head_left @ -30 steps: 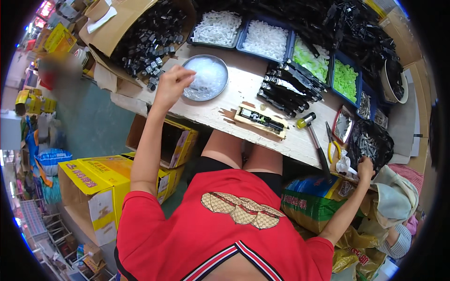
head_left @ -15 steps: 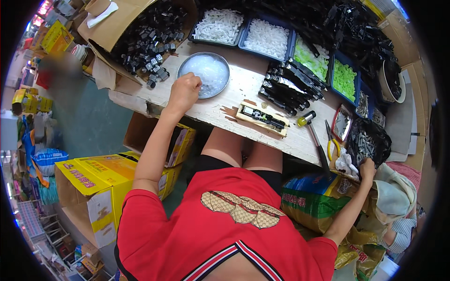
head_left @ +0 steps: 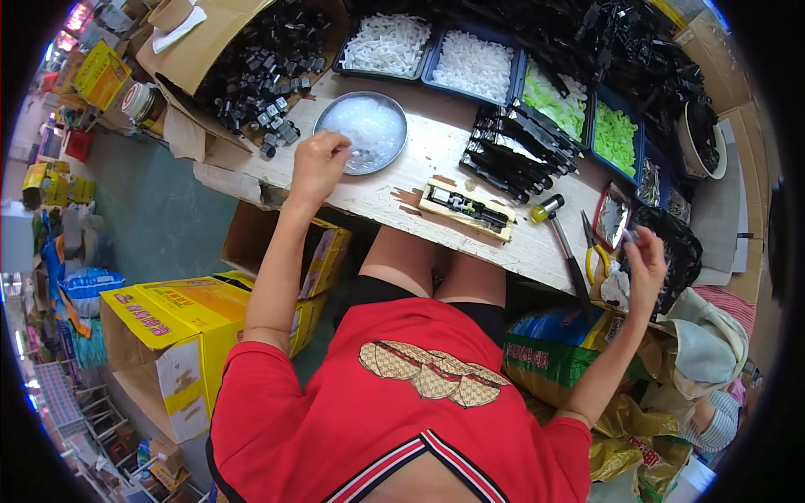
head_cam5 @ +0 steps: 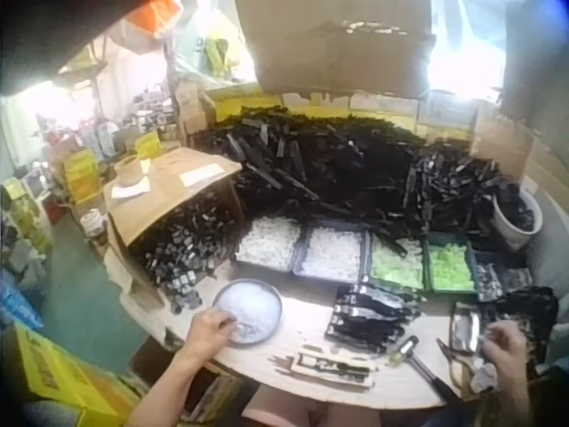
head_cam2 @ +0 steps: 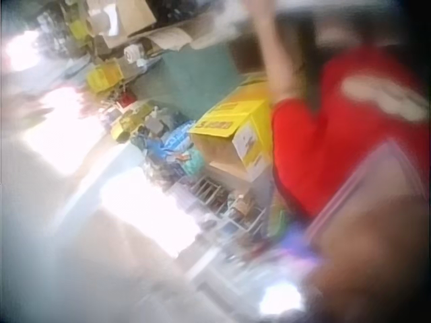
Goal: Assembling small plastic and electronic components into a finished product at a workbench.
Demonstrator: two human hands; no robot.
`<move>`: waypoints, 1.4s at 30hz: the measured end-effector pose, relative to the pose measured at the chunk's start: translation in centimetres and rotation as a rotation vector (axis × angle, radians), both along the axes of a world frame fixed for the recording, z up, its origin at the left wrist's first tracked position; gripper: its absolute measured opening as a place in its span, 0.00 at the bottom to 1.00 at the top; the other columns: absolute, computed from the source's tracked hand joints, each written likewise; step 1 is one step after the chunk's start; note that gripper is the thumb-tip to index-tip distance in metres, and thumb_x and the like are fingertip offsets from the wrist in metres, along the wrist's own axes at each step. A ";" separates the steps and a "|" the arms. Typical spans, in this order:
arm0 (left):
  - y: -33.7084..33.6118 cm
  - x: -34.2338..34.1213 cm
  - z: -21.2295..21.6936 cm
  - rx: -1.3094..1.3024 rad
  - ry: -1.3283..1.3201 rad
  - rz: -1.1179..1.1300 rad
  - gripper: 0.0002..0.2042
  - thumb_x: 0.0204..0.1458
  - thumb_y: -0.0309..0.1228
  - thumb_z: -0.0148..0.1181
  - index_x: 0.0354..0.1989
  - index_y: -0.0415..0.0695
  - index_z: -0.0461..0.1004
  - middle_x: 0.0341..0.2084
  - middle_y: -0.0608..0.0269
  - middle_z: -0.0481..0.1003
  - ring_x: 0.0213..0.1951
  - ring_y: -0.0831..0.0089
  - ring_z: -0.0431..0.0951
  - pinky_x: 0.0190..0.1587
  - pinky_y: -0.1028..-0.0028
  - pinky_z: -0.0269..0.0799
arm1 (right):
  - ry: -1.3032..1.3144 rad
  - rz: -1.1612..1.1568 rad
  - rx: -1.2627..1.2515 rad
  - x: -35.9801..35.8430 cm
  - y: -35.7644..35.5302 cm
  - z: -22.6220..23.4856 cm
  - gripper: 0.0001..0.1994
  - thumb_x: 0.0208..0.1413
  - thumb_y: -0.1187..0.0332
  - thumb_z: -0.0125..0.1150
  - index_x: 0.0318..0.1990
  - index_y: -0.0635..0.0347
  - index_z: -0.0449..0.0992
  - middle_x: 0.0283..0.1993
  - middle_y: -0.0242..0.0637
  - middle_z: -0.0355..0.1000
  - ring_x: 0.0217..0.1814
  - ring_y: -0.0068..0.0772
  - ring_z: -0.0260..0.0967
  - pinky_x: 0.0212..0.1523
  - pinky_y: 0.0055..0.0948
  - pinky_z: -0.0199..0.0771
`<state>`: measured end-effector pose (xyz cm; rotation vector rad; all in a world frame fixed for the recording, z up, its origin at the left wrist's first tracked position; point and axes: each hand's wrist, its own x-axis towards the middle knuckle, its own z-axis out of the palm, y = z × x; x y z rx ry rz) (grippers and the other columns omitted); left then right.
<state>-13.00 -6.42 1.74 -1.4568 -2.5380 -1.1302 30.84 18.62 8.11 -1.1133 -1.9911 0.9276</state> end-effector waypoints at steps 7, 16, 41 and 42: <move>0.9 3.8 2.5 0.301 -0.882 -0.084 0.06 0.48 0.21 0.58 0.34 0.35 0.75 0.24 0.63 0.73 0.25 0.78 0.73 0.25 0.80 0.68 | 0.328 0.332 -0.371 -10.3 -6.0 -1.3 0.12 0.49 0.83 0.54 0.42 0.67 0.73 0.40 0.32 0.64 0.44 0.26 0.68 0.46 0.22 0.68; 4.9 12.4 4.4 0.605 -1.529 -0.427 0.06 0.51 0.22 0.54 0.38 0.37 0.72 0.29 0.56 0.74 0.29 0.72 0.75 0.29 0.73 0.73 | 0.565 0.478 -0.701 -17.2 -11.7 -4.0 0.13 0.50 0.79 0.55 0.45 0.63 0.72 0.40 0.28 0.66 0.40 0.23 0.70 0.43 0.20 0.68; 3.2 9.9 0.3 0.742 -1.412 -0.251 0.08 0.50 0.22 0.56 0.39 0.35 0.72 0.29 0.55 0.74 0.28 0.73 0.76 0.30 0.73 0.74 | -0.230 0.802 0.391 -15.5 -17.0 -9.1 0.16 0.39 0.76 0.52 0.41 0.58 0.69 0.40 0.37 0.65 0.38 0.38 0.66 0.36 0.33 0.69; 3.0 9.9 0.2 0.729 -1.410 -0.253 0.08 0.50 0.22 0.56 0.39 0.35 0.72 0.29 0.56 0.74 0.29 0.73 0.76 0.30 0.73 0.74 | -0.230 0.803 0.385 -15.2 -17.4 -9.6 0.16 0.39 0.76 0.52 0.41 0.58 0.69 0.40 0.37 0.65 0.38 0.38 0.66 0.36 0.33 0.69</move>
